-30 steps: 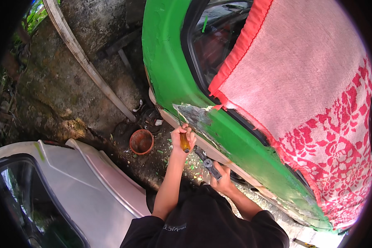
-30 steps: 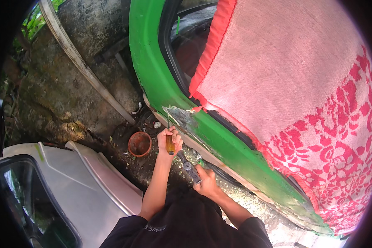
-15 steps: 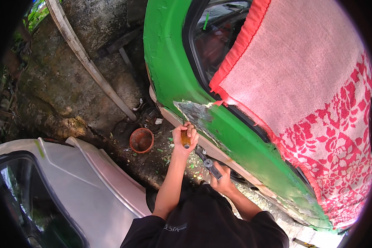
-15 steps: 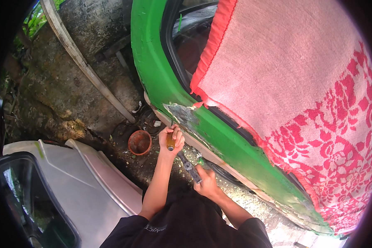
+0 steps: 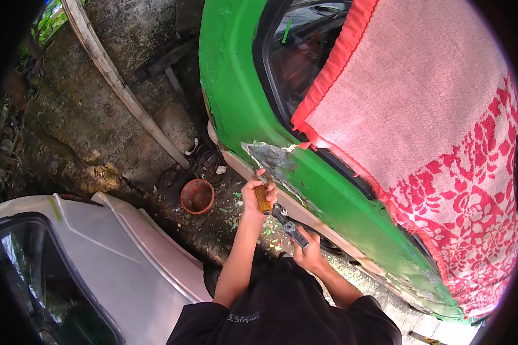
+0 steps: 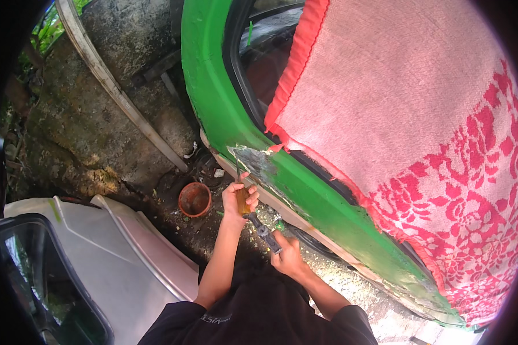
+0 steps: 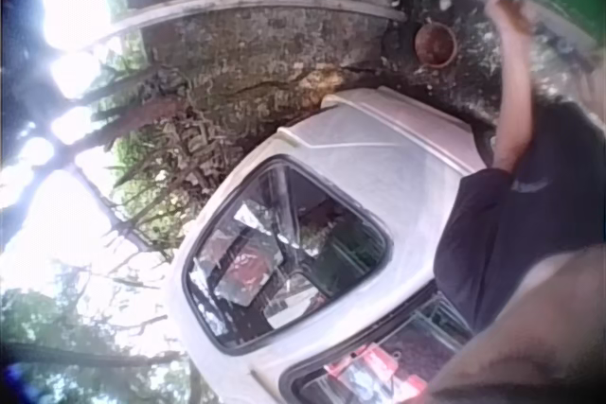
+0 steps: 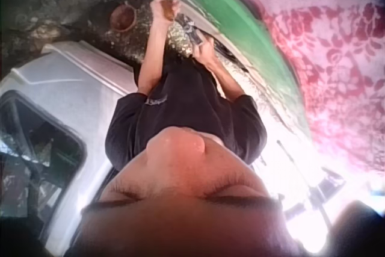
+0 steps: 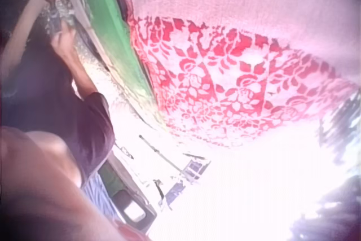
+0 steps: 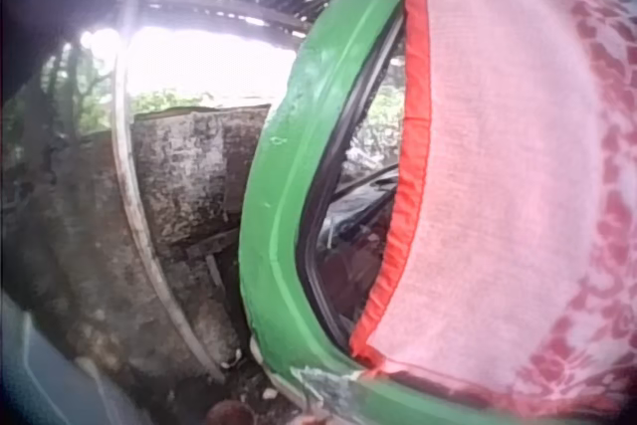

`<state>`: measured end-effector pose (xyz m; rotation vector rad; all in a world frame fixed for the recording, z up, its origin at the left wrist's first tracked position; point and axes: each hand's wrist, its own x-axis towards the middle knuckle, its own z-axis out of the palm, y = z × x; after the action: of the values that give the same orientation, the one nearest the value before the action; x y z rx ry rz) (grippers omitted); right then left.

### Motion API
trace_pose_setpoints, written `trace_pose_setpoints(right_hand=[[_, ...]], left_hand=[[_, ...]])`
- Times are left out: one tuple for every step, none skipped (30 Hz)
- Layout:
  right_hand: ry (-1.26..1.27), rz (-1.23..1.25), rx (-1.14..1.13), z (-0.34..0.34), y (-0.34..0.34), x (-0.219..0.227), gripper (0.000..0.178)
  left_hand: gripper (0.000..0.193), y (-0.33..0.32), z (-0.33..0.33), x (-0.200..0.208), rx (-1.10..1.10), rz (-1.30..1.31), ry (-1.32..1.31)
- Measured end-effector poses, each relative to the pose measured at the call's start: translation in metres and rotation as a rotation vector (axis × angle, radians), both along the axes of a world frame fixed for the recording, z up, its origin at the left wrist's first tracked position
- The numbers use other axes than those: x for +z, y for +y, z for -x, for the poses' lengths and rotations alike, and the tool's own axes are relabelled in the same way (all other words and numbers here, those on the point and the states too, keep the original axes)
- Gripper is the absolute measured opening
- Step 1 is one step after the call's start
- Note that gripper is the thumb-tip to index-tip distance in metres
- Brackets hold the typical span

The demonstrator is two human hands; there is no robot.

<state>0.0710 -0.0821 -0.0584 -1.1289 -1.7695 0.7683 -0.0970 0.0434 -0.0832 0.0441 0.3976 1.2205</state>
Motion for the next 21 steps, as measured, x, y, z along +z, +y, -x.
trace_pose_setpoints(right_hand=[[0.015,0.007,-0.002,-0.001,0.000,-0.001,0.022],[0.030,0.015,-0.003,-0.001,-0.001,-0.001,0.022],[0.045,0.023,-0.004,-0.001,-0.001,-0.001,0.022],[0.043,0.032,-0.007,-0.001,-0.002,0.000,0.022],[0.042,0.038,-0.009,-0.001,-0.002,0.001,0.022],[0.040,0.044,-0.012,-0.001,-0.002,0.002,0.022],[0.036,0.045,-0.010,-0.002,-0.002,0.002,0.022],[0.031,0.046,-0.006,-0.002,-0.002,0.002,0.022],[0.026,0.047,-0.003,-0.002,-0.002,0.002,0.022],[0.005,0.046,0.008,-0.003,-0.001,0.003,0.020],[-0.016,0.045,0.017,-0.003,-0.001,0.004,0.019],[-0.037,0.044,0.026,-0.003,0.000,0.005,0.018],[-0.043,0.031,0.045,-0.002,0.001,0.009,0.017],[-0.048,0.017,0.062,-0.001,0.003,0.016,0.015],[-0.054,0.003,0.080,0.001,0.004,0.023,0.014],[-0.046,-0.023,0.089,0.003,0.005,0.028,0.012],[-0.037,-0.049,0.099,0.007,0.006,0.033,0.011],[-0.029,-0.075,0.109,0.009,0.007,0.037,0.009],[-0.028,-0.092,0.127,0.010,0.008,0.043,0.008],[-0.026,-0.110,0.148,0.011,0.008,0.049,0.007],[-0.024,-0.127,0.169,0.013,0.009,0.052,0.007]], left_hand=[[0.025,0.002,0.001,0.005,0.005,0.065,0.015],[0.024,0.003,0.002,0.007,0.011,0.130,0.030],[0.024,0.003,0.002,0.006,0.002,0.116,0.048],[0.024,0.003,0.003,0.006,-0.007,0.102,0.066],[0.025,0.004,0.003,0.005,-0.016,0.085,0.084],[0.024,0.004,0.004,0.003,-0.022,0.074,0.094],[0.024,0.005,0.005,-0.001,-0.029,0.062,0.104],[0.025,0.006,0.006,-0.005,-0.034,0.051,0.114],[0.024,0.008,0.007,-0.008,-0.031,0.049,0.064],[0.023,0.013,0.007,-0.011,-0.027,0.047,0.014],[0.023,0.016,0.007,-0.009,-0.025,0.046,-0.036],[0.022,0.020,0.008,-0.007,-0.023,0.060,-0.074],[0.022,0.025,0.008,-0.005,-0.021,0.075,-0.113],[0.022,0.028,0.009,-0.003,-0.020,0.090,-0.151],[0.022,0.031,0.011,-0.004,-0.016,0.067,-0.176],[0.022,0.031,0.014,-0.004,-0.017,0.065,-0.200],[0.022,0.031,0.017,-0.003,-0.017,0.063,-0.223],[0.022,0.031,0.019,-0.003,-0.018,0.061,-0.246],[0.022,0.028,0.020,-0.003,-0.039,0.002,-0.276],[0.021,0.026,0.022,-0.005,-0.035,-0.011,-0.295],[0.020,0.024,0.024,-0.006,-0.032,-0.024,-0.314]])
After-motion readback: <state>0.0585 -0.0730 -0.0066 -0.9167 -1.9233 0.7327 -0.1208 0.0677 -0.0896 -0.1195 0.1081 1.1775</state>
